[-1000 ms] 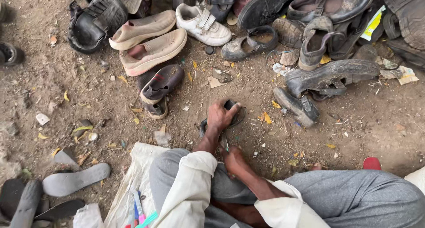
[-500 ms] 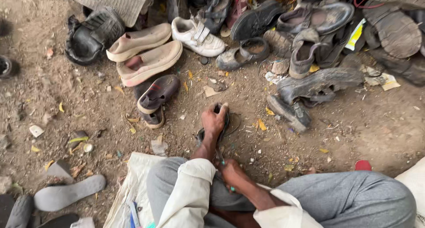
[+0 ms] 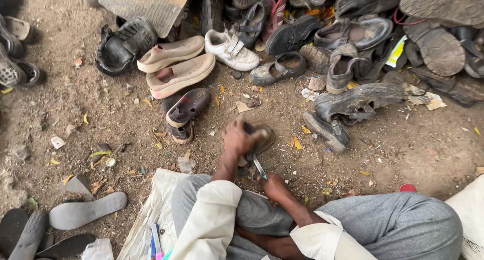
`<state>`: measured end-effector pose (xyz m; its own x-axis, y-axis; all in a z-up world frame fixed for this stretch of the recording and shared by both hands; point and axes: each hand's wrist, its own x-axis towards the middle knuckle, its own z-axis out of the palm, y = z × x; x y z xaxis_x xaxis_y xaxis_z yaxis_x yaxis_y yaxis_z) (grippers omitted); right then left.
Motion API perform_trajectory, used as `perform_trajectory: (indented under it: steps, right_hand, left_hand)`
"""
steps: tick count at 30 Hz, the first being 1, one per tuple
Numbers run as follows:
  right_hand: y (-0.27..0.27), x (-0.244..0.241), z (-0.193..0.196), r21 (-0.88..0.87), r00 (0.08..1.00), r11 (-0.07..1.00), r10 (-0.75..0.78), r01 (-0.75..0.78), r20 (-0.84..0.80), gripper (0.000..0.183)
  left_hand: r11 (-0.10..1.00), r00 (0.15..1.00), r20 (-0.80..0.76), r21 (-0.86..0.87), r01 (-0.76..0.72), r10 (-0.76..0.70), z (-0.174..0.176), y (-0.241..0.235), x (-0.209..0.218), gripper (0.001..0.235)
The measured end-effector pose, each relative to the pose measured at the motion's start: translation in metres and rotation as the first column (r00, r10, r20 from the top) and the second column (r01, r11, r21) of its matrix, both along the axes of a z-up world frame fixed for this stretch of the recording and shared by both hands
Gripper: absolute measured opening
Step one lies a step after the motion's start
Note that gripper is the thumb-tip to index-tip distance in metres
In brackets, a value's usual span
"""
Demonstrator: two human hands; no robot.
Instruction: The person uses a thin metal tool to apply adhesive and press down the soles and edges of several different worn shoes by hand while sitting on the ground.
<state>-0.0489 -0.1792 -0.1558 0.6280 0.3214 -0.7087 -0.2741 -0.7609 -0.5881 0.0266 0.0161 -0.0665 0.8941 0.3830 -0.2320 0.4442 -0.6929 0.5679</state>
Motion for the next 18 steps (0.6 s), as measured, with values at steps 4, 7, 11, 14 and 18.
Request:
perform_trajectory:
  steps: [4, 7, 11, 14, 18]
  right_hand:
    - [-0.010, -0.004, -0.027, 0.042, 0.883, 0.989, 0.107, -0.142, 0.457, 0.038]
    - [-0.019, -0.005, -0.023, -0.149, 0.937, 0.986, 0.126, -0.080, 0.326, 0.035]
    - [-0.020, -0.001, -0.003, -0.106, 0.949, 0.984, 0.167, -0.143, 0.268, 0.036]
    - [-0.016, 0.000, 0.019, -0.066, 0.969, 0.997, 0.064, -0.049, 0.240, 0.034]
    - [-0.026, 0.011, 0.047, 0.054, 0.945, 0.999, -0.024, 0.006, 0.328, 0.037]
  left_hand:
    - [0.949, 0.982, -0.142, 0.271, 0.160, -0.125, 0.018, -0.037, -0.011, 0.141]
    - [0.965, 0.979, -0.121, 0.186, 0.187, -0.166, 0.001, -0.037, -0.009, 0.100]
    - [0.995, 0.997, -0.052, 0.080, 0.054, -0.050, -0.018, -0.015, -0.006, 0.071]
    - [0.994, 0.997, -0.076, -0.106, -0.030, 0.022, -0.003, -0.012, -0.017, 0.063]
    - [0.957, 0.937, 0.294, -0.268, -0.109, 0.189, 0.026, -0.017, -0.032, 0.065]
